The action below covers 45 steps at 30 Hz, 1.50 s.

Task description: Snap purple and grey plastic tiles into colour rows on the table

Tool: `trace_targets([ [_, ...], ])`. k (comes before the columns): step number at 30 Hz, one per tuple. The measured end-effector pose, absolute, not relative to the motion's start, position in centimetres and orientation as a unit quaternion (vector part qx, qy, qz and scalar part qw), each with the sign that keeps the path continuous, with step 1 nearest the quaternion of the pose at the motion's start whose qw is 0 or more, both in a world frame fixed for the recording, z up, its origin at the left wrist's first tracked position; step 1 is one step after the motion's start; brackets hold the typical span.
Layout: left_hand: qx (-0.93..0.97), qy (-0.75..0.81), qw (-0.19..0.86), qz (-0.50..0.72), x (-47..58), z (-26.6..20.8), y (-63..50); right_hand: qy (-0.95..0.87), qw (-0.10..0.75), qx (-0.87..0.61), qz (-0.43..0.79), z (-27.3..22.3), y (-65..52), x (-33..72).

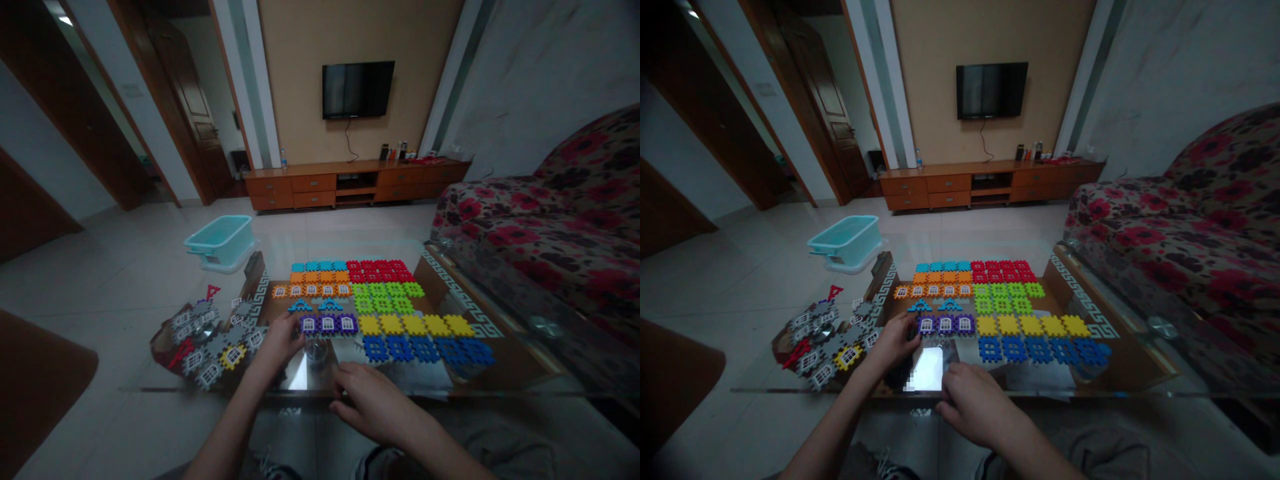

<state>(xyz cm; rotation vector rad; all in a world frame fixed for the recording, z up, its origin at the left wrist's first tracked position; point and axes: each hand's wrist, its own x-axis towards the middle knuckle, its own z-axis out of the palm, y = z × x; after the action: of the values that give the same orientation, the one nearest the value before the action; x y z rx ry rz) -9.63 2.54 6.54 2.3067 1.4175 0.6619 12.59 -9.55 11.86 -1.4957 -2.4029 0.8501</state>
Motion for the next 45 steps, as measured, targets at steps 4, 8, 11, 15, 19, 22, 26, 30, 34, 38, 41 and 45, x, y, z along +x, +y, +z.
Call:
trace_targets([
  [4, 0.817, 0.496, 0.176, 0.236, -9.7, 6.5, 2.6, -0.812, 0.095, -0.502, 0.284, 11.9, -9.6, 12.5],
  [8, 0.818, 0.492, 0.18, 0.239, -9.7, 6.5, 2.6, -0.811, 0.094, -0.503, 0.283, 11.7, -9.6, 12.5],
  [11, 0.816, 0.491, 0.181, 0.244, -9.7, 6.7, 2.5, -0.81, 0.094, -0.504, 0.284, 11.7, -9.6, 12.6],
  [15, 0.816, 0.491, 0.182, 0.246, -9.7, 6.8, 2.4, -0.808, 0.097, -0.505, 0.288, 11.8, -9.7, 12.6],
  [19, 0.814, 0.498, 0.182, 0.238, -9.6, 6.7, 2.5, -0.81, 0.101, -0.502, 0.286, 11.7, -9.6, 12.6],
  [22, 0.818, 0.492, 0.182, 0.235, -9.7, 6.6, 2.5, -0.81, 0.1, -0.504, 0.282, 11.5, -9.6, 12.6],
  [26, 0.811, 0.516, 0.172, 0.217, -10.5, 6.7, 2.4, -0.81, 0.097, -0.504, 0.285, 11.5, -9.6, 12.6],
  [30, 0.802, 0.54, 0.144, 0.212, -12.6, 7.5, 2.5, -0.811, 0.102, -0.5, 0.287, 11.3, -9.5, 12.7],
  [34, 0.778, 0.58, 0.114, 0.214, -16.0, 8.5, 4.0, -0.81, 0.101, -0.496, 0.295, 10.9, -9.5, 12.5],
  [38, 0.746, 0.631, 0.081, 0.195, -21.2, 9.6, 6.5, -0.812, 0.102, -0.493, 0.295, 10.4, -9.6, 12.1],
  [41, 0.695, 0.692, 0.003, 0.198, -26.0, 9.4, 7.9, -0.815, 0.094, -0.495, 0.287, 10.0, -9.7, 12.0],
  [45, 0.619, 0.76, -0.082, 0.179, -31.1, 7.9, 8.3, -0.816, 0.084, -0.495, 0.286, 9.7, -9.5, 11.9],
])
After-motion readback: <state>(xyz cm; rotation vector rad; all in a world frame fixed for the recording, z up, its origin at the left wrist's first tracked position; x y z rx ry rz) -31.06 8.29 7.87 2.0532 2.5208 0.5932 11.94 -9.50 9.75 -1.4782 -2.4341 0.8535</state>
